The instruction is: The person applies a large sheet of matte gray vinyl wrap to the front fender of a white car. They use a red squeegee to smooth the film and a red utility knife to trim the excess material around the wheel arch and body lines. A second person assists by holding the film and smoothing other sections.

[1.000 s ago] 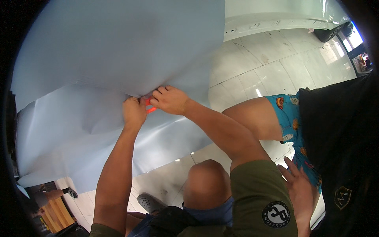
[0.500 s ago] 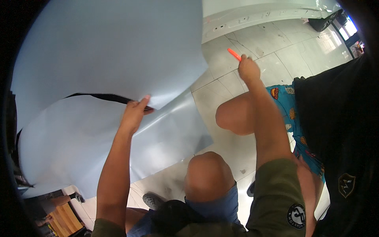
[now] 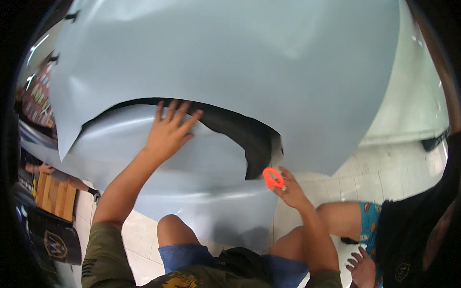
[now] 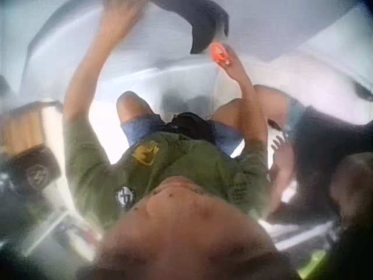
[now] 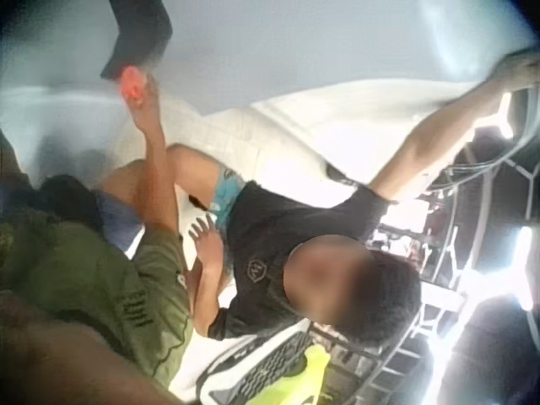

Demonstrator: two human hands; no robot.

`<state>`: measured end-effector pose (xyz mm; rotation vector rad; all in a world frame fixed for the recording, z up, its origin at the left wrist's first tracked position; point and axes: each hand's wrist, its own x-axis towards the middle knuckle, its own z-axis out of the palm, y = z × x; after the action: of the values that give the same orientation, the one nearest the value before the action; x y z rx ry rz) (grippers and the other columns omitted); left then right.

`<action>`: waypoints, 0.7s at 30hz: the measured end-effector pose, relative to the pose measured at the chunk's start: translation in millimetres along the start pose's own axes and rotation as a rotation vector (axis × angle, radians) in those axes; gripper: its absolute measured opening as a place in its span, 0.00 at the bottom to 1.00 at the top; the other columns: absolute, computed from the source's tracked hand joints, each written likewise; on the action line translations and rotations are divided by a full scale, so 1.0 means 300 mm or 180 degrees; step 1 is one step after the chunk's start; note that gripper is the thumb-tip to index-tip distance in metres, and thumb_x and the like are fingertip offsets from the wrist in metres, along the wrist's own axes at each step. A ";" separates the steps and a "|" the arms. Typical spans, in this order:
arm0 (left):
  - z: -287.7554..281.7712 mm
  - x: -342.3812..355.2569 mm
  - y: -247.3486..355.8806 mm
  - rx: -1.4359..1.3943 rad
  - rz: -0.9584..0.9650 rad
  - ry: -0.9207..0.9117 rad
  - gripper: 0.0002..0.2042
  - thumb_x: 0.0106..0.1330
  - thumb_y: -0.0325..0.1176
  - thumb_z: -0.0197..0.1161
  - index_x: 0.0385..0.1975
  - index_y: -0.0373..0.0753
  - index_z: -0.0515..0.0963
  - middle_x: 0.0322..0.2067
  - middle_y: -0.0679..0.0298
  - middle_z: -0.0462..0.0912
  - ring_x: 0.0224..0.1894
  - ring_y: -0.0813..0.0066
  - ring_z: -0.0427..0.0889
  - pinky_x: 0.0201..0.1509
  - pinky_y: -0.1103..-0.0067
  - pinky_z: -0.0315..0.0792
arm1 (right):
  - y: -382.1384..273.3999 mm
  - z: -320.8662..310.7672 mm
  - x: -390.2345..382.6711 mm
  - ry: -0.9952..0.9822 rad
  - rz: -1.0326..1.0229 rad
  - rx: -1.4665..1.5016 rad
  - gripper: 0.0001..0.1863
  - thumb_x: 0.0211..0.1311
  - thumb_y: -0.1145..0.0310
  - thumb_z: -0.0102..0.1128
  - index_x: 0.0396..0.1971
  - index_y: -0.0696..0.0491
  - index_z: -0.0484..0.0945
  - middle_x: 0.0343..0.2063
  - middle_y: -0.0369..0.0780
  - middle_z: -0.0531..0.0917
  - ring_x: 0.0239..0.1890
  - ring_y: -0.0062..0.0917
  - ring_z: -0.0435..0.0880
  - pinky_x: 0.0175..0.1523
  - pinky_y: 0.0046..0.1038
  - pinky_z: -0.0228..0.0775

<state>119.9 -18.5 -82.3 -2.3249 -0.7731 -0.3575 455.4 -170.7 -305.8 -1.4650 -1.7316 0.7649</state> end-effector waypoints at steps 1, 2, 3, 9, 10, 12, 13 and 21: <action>0.053 -0.021 -0.034 0.0171 0.0062 0.0126 0.32 0.54 0.36 0.64 0.63 0.52 0.65 0.60 0.53 0.67 0.63 0.49 0.64 0.63 0.50 0.59 | -0.028 0.072 0.090 -0.0098 -0.0208 -0.0111 0.19 0.61 0.65 0.61 0.52 0.52 0.77 0.62 0.50 0.67 0.66 0.41 0.64 0.66 0.36 0.60; 0.106 -0.039 -0.051 0.0347 0.0135 0.0211 0.32 0.56 0.37 0.63 0.64 0.51 0.64 0.60 0.53 0.67 0.63 0.50 0.66 0.63 0.50 0.60 | -0.071 0.160 0.144 -0.0194 -0.0137 0.0033 0.19 0.60 0.65 0.62 0.52 0.52 0.77 0.62 0.50 0.68 0.66 0.41 0.64 0.66 0.36 0.60; 0.098 -0.011 -0.065 0.0398 0.0274 0.0413 0.30 0.57 0.36 0.61 0.63 0.50 0.66 0.57 0.53 0.69 0.58 0.53 0.69 0.59 0.53 0.64 | -0.120 0.202 0.178 -0.0205 -0.0126 0.0156 0.20 0.60 0.65 0.62 0.52 0.52 0.77 0.62 0.50 0.68 0.66 0.41 0.64 0.67 0.36 0.59; -0.140 -0.092 -0.089 -0.0551 0.0540 0.0352 0.09 0.54 0.35 0.57 0.34 0.42 0.75 0.27 0.66 0.71 0.30 0.71 0.72 0.34 0.71 0.63 | -0.408 0.374 0.139 0.0221 -0.0126 0.0343 0.24 0.57 0.65 0.63 0.55 0.53 0.75 0.59 0.49 0.72 0.63 0.41 0.69 0.67 0.38 0.58; -0.235 -0.124 -0.054 -0.0799 0.0534 0.0117 0.07 0.53 0.35 0.57 0.30 0.42 0.73 0.25 0.67 0.70 0.30 0.70 0.72 0.33 0.72 0.63 | -0.509 0.350 0.100 0.0310 -0.0137 -0.0011 0.23 0.57 0.65 0.64 0.54 0.53 0.75 0.58 0.48 0.73 0.62 0.42 0.70 0.66 0.38 0.59; -0.493 -0.200 -0.026 -0.1167 0.0524 -0.0082 0.06 0.52 0.35 0.57 0.27 0.43 0.73 0.26 0.67 0.70 0.30 0.71 0.71 0.35 0.73 0.63 | -0.672 0.321 0.018 0.0029 -0.0352 -0.0362 0.21 0.56 0.66 0.63 0.51 0.54 0.77 0.55 0.48 0.75 0.60 0.43 0.72 0.64 0.39 0.61; -0.617 -0.238 -0.029 -0.1441 0.0413 -0.0376 0.05 0.52 0.36 0.57 0.27 0.43 0.73 0.25 0.67 0.70 0.31 0.71 0.72 0.36 0.74 0.62 | -0.731 0.304 -0.020 -0.0399 -0.0563 -0.0363 0.20 0.56 0.66 0.63 0.49 0.54 0.78 0.53 0.48 0.76 0.59 0.43 0.72 0.63 0.40 0.62; -1.730 -0.591 -0.276 -0.1153 -0.1540 -0.2323 0.04 0.53 0.32 0.56 0.26 0.42 0.77 0.28 0.63 0.72 0.36 0.66 0.73 0.51 0.62 0.64 | -1.518 0.003 -0.191 -0.3308 -0.0254 0.0307 0.19 0.60 0.55 0.57 0.42 0.54 0.80 0.41 0.47 0.79 0.47 0.42 0.78 0.54 0.38 0.69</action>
<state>-96.2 -387.7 270.8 -2.5939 -1.7598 0.1976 208.9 -306.2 56.9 -0.9412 -2.3969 1.7295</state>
